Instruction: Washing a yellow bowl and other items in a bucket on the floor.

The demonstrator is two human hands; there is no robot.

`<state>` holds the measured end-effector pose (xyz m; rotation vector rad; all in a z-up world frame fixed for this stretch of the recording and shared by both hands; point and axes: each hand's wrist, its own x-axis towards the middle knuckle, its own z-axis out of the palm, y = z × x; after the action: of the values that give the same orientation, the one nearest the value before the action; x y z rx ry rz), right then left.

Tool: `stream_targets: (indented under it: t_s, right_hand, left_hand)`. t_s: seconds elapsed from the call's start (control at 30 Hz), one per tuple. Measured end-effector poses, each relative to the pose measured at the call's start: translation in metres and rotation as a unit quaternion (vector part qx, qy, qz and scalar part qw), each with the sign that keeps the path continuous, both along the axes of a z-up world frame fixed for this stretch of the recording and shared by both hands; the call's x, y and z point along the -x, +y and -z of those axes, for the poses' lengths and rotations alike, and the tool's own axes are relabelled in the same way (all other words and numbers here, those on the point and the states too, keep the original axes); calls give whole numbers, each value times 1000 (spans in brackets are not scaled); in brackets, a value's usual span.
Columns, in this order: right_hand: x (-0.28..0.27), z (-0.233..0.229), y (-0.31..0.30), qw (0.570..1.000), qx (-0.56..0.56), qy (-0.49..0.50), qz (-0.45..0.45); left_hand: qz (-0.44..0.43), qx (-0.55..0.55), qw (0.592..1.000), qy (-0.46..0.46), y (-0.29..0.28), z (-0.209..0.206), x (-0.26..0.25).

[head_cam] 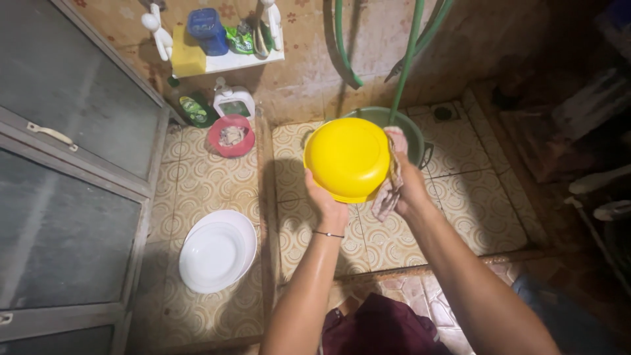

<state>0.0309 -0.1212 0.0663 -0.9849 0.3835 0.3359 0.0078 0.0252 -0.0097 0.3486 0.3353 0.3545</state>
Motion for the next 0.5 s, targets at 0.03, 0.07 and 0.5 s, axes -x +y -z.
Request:
stream_targets:
  t_s: [0.03, 0.07, 0.5]
  right_hand:
    - [-10, 11, -5, 1000, 0, 0, 0]
    - [-17, 23, -11, 998, 26, -56, 7]
    - [34, -26, 7, 488, 578, -628, -185]
  left_hand:
    - [0, 0, 1000, 0, 5, 11, -4]
    - [24, -18, 999, 22, 9, 23, -5]
    - [200, 41, 977, -66, 27, -36, 18]
